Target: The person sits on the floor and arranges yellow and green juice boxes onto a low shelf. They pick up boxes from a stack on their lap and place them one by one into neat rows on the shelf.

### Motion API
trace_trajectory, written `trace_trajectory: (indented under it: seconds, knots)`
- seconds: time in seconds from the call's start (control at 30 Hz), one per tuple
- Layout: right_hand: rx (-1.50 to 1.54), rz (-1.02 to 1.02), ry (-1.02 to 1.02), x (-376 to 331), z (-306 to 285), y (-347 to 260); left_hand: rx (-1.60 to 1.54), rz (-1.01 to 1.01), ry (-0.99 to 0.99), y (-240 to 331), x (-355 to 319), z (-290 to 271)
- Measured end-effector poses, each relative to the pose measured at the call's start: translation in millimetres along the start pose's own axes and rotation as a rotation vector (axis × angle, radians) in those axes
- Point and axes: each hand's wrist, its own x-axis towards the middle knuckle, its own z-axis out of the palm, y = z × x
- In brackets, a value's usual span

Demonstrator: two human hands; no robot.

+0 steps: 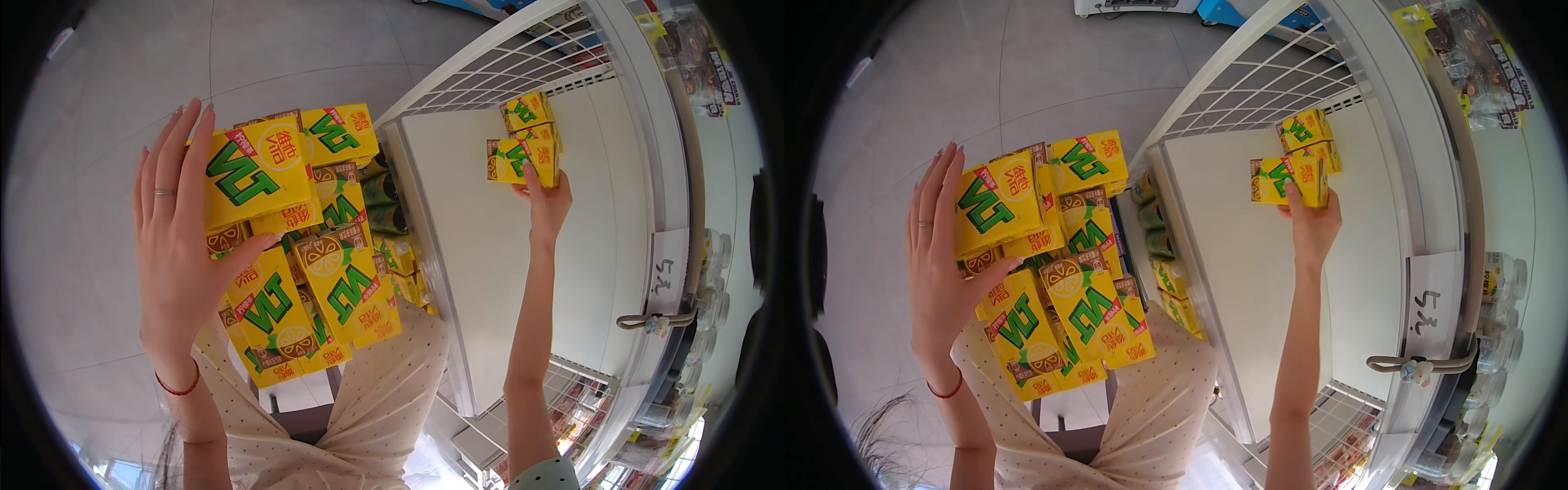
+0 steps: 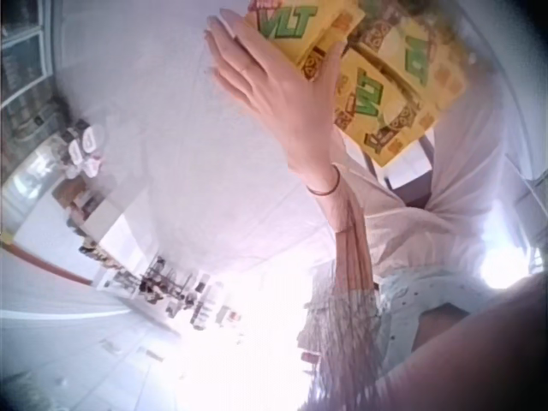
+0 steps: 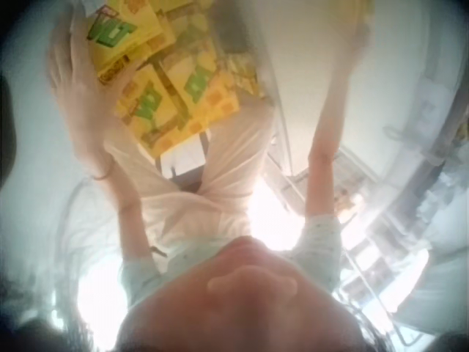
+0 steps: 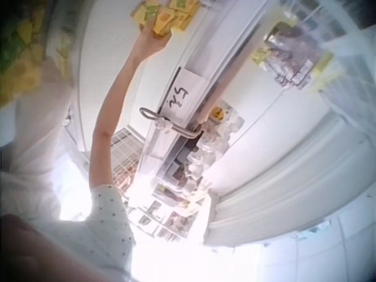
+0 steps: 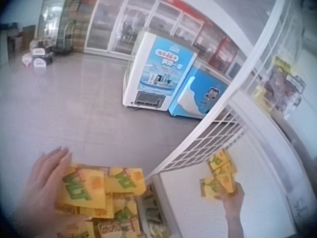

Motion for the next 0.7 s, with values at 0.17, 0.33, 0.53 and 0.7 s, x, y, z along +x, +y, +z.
trace_trajectory:
  seconds: [0.17,0.33,0.53,0.7]
  knots:
    - [-0.14,0.04,-0.001,88.9,1.0,57.5,-0.13,-0.024,0.027,-7.5,1.5,15.7]
    - [-0.304,0.074,0.071,124.1,20.4,76.9,-0.127,-0.007,-0.016,-12.3,1.1,14.9]
    - [-0.438,0.078,0.069,127.8,32.1,86.5,-0.127,-0.004,-0.005,-13.1,0.2,16.0]
    - [-0.561,0.101,0.028,146.9,27.5,91.1,-0.128,-0.014,-0.004,-12.3,-0.5,17.6]
